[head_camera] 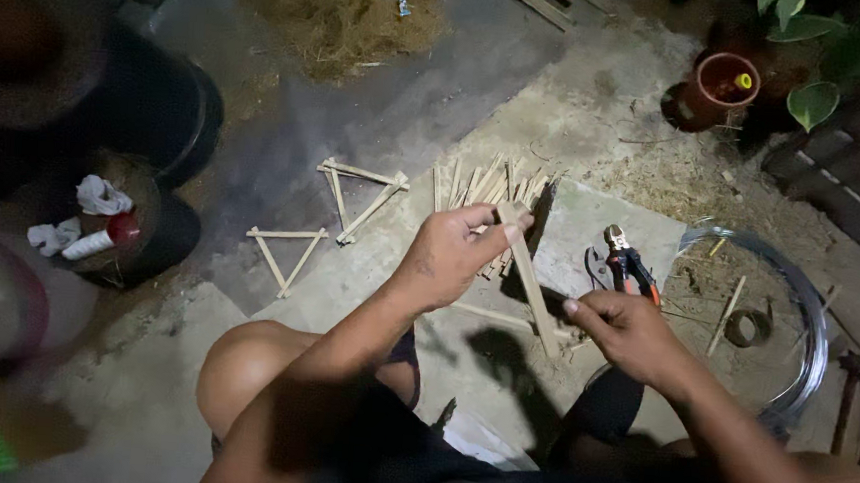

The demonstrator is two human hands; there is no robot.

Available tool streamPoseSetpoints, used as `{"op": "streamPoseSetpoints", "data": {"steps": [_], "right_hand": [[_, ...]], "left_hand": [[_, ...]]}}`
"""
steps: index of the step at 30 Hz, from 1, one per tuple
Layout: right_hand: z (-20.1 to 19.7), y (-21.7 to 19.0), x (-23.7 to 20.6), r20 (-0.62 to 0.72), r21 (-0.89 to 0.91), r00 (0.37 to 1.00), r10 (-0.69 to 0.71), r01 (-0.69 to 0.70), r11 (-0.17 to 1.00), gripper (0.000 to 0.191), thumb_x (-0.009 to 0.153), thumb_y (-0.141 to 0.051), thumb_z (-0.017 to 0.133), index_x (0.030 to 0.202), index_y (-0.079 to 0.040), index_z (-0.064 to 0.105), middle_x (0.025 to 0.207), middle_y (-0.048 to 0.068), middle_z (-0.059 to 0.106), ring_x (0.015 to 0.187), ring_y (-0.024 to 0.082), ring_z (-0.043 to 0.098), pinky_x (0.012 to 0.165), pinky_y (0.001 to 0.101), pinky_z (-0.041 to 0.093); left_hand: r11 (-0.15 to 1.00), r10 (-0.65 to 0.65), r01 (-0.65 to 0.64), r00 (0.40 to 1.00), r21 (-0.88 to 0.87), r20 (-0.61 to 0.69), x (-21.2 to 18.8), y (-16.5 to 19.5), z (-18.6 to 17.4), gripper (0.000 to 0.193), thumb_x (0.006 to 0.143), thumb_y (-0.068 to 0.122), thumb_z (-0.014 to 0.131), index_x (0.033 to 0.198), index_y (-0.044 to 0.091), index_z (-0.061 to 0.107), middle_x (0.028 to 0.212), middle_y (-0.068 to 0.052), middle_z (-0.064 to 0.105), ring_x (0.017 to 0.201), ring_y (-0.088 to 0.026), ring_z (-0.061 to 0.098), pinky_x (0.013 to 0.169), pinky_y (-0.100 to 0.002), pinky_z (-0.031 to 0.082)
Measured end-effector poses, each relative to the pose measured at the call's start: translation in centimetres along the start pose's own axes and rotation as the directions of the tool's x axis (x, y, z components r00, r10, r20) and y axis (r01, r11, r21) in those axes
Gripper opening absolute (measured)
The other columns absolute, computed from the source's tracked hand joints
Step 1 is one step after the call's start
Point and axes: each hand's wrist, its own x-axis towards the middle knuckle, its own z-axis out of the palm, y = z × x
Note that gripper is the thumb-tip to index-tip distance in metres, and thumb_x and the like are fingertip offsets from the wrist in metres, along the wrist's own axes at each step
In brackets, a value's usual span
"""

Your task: The person sits on the ground and cuts thin wooden sticks to length with pliers, then joins the sticks into small triangular frames, fitting the cut pieces together by hand and trimming them as needed. Cut sticks are stacked in a pile beside the work area.

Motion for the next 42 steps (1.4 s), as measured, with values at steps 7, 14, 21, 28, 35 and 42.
{"op": "streamPoseSetpoints", "data": {"steps": [7, 14, 21, 28, 35, 42], "right_hand": [[0.1, -0.3, 0.8, 0.142, 0.312, 0.99, 0.018, -0.062, 0.948, 0.019, 0.092, -0.016, 0.066, 0.103, -0.002, 0.071, 0.078, 0.002, 0.068, 0.07, 0.013, 0.065, 0.065, 0.0309, 0.056], [0.1, -0.5, 2.5, -0.272, 0.386, 0.96, -0.07, 0.176, 0.906, 0.018, 0.1, -0.019, 0.067, 0.098, -0.001, 0.071, 0.084, -0.002, 0.064, 0.076, 0.006, 0.055, 0.066, 0.0239, 0.044], [-1.1, -0.9, 0.2, -0.226, 0.339, 0.974, 0.012, 0.067, 0.938, 0.023, 0.098, -0.02, 0.072, 0.084, -0.001, 0.071, 0.069, -0.003, 0.059, 0.063, 0.006, 0.051, 0.055, 0.025, 0.041], [-0.4, -2.4, 0.4, -0.142, 0.569, 0.981, -0.132, 0.19, 0.8, 0.047, 0.089, -0.016, 0.075, 0.134, -0.009, 0.064, 0.094, -0.006, 0.061, 0.086, 0.003, 0.057, 0.075, 0.0202, 0.05], [0.3, -1.5, 0.3, 0.15, 0.58, 0.989, -0.012, -0.079, 0.81, 0.041, 0.091, -0.016, 0.072, 0.13, -0.003, 0.068, 0.103, -0.001, 0.075, 0.09, 0.005, 0.065, 0.072, 0.021, 0.049], [1.4, 0.7, 0.4, 0.247, 0.52, 0.969, 0.019, -0.149, 0.841, 0.04, 0.088, -0.015, 0.077, 0.125, -0.002, 0.072, 0.088, -0.001, 0.071, 0.076, 0.005, 0.061, 0.065, 0.0205, 0.048]], "left_hand": [[0.989, 0.104, -0.074, 0.96, -0.124, 0.259, -0.9, -1.6, 3.4, 0.034, 0.1, 0.022, 0.064, 0.123, -0.001, 0.069, 0.113, -0.01, 0.075, 0.104, -0.013, 0.068, 0.094, -0.029, 0.055], [0.999, -0.041, 0.038, 0.978, 0.018, 0.204, -0.9, -0.2, 2.3, 0.035, 0.095, 0.029, 0.065, 0.114, 0.001, 0.074, 0.095, -0.004, 0.068, 0.08, -0.01, 0.066, 0.072, -0.028, 0.054], [0.985, -0.161, 0.145, 0.971, 0.098, 0.178, -0.9, -0.3, 2.3, 0.032, 0.097, 0.031, 0.061, 0.093, 0.002, 0.073, 0.068, -0.001, 0.059, 0.066, -0.009, 0.052, 0.061, -0.03, 0.046], [0.994, -0.056, 0.029, 0.963, 0.105, 0.262, -0.2, -1.3, 3.0, 0.031, 0.098, 0.028, 0.06, 0.086, 0.002, 0.072, 0.073, -0.002, 0.07, 0.071, -0.009, 0.065, 0.068, -0.029, 0.053], [0.998, -0.068, 0.069, 0.994, 0.008, -0.091, 1.6, -1.3, 0.5, 0.031, 0.099, 0.03, 0.064, 0.083, 0.005, 0.073, 0.07, 0.003, 0.065, 0.061, -0.004, 0.052, 0.055, -0.024, 0.041], [0.976, -0.216, 0.215, 0.959, -0.029, -0.184, 1.7, -0.4, -0.5, 0.033, 0.099, 0.029, 0.064, 0.079, 0.004, 0.069, 0.061, 0.003, 0.05, 0.055, -0.008, 0.042, 0.05, -0.028, 0.034]]}}
